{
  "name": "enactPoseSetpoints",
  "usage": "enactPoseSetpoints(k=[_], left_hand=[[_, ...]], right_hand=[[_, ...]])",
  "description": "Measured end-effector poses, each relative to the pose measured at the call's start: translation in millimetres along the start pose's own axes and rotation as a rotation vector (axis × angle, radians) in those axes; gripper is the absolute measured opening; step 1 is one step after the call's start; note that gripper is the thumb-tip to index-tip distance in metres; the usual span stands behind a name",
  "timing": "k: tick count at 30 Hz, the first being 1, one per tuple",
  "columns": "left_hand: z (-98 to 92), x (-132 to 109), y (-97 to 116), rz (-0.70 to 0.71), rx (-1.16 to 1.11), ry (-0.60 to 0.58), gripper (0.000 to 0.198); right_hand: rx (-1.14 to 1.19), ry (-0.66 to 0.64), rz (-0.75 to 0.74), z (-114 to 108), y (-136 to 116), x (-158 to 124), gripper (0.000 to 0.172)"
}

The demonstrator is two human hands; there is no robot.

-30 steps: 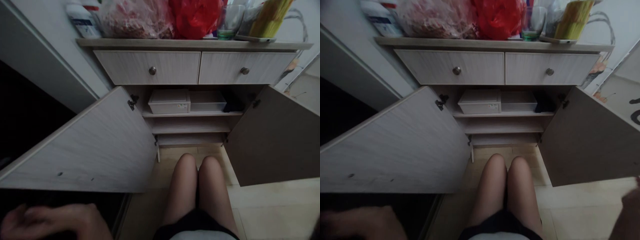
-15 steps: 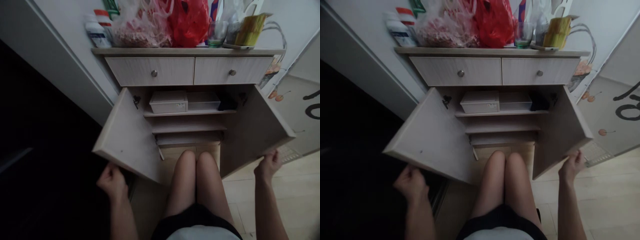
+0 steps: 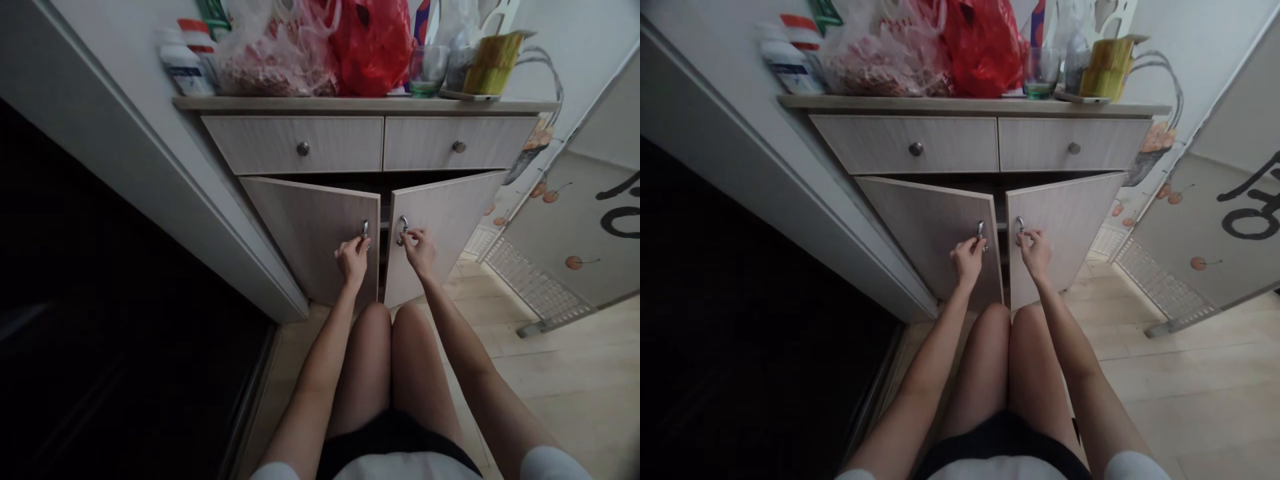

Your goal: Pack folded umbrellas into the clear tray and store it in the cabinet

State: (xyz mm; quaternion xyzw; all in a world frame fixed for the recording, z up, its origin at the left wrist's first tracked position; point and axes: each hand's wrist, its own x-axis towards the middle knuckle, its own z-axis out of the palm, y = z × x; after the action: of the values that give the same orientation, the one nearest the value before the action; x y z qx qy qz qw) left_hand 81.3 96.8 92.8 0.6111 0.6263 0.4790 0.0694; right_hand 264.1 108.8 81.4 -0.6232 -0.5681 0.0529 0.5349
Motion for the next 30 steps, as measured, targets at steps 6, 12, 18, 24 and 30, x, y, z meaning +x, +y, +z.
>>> enactPoseSetpoints(k=[6, 12, 18, 24, 30], left_hand=[[31.5, 42, 17, -0.081, 0.126, -0.075, 0.028], [48.5, 66, 16, -0.070, 0.150, -0.105, 0.033], [56.7, 76, 13, -0.077, 0.148, -0.104, 0.033], [62.4, 81, 13, -0.097, 0.123, -0.092, 0.032], [62.9, 84, 13, -0.091, 0.116, -0.094, 0.032]], right_hand=[[-0.122, -0.042, 0.021, 41, -6, 37, 0.039], [-0.149, -0.073, 0.064, 65, -6, 60, 0.040], [-0.150, -0.068, 0.089, 73, -7, 68, 0.040], [-0.152, -0.085, 0.115, 77, -10, 74, 0.037], [-0.096, -0.094, 0.125, 78, -8, 75, 0.033]])
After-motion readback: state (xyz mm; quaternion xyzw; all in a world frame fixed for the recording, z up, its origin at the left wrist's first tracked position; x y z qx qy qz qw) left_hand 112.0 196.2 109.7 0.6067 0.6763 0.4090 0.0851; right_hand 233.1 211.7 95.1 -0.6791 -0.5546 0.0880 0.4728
